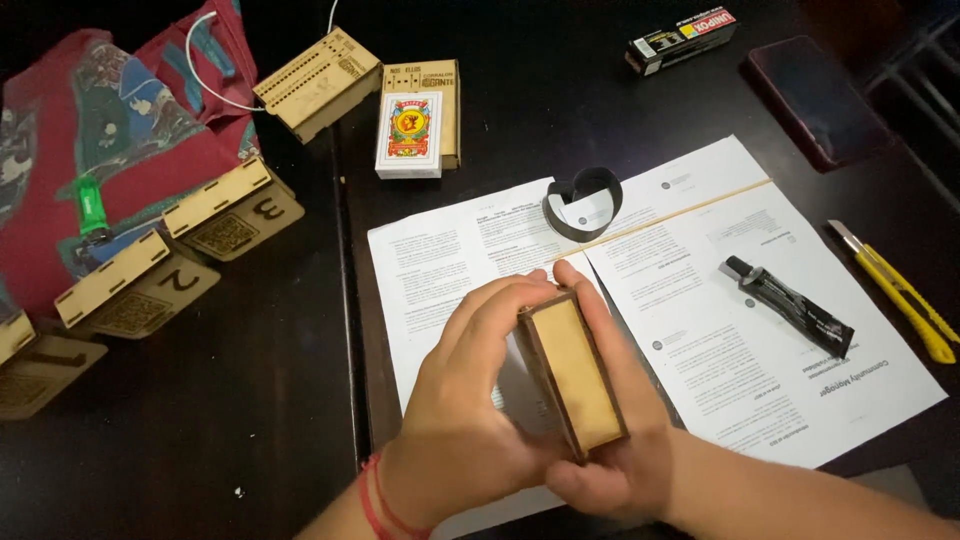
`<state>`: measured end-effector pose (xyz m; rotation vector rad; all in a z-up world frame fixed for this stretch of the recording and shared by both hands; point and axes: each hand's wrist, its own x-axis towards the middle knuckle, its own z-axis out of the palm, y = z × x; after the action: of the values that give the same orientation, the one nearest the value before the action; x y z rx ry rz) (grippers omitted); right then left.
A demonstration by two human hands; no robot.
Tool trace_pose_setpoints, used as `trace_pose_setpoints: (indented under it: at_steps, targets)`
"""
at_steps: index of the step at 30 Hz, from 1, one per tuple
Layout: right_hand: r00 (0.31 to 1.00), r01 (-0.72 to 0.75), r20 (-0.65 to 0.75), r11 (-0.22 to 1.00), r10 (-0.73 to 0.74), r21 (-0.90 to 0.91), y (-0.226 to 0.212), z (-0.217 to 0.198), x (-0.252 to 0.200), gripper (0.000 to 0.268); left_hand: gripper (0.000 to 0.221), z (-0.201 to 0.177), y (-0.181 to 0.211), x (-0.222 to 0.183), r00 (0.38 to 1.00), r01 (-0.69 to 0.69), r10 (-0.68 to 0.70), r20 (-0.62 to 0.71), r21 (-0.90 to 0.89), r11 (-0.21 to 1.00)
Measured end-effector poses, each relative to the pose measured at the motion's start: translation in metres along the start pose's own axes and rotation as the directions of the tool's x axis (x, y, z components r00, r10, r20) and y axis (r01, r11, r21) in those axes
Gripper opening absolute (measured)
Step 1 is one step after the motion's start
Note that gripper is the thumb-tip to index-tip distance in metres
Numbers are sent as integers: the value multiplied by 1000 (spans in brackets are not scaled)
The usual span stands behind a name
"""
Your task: Assembling a small laser-cut wooden box by applying glue to the edges and joining the pieces together according to instructions.
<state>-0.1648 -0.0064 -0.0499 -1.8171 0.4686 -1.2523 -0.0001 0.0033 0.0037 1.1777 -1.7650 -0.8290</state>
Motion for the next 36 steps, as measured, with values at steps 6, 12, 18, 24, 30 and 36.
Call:
trace_pose_setpoints:
  at_steps: [6, 12, 18, 24, 30, 36]
  targets:
    - [999, -5, 40, 998, 2, 69, 2, 2, -5, 108, 83, -2, -3, 0, 987, -161, 161, -29, -14, 987]
    - [1000, -19, -4, 1000, 19, -23, -3, 2, 3, 104, 78, 0, -10, 4, 993, -120, 120, -17, -17, 993]
    - [992, -122, 2, 982, 123, 147, -12, 3, 11, 101, 87, -2, -11, 9, 998, -52, 53, 25, -8, 999]
    - [986, -131, 127, 974, 109, 186, -12, -3, 10, 104, 95, -6, -10, 8, 998, -47, 51, 34, -98, 994]
    - [956, -230, -118, 935, 270, 271, -15, 1, 18, 95, 105, 5, -17, 7, 994, -99, 96, 56, 50, 994]
    - [855, -238, -246, 768, 456, 594, -11, -9, 29, 101, 107, 1, -7, 16, 989, -1, -29, 146, 200, 980]
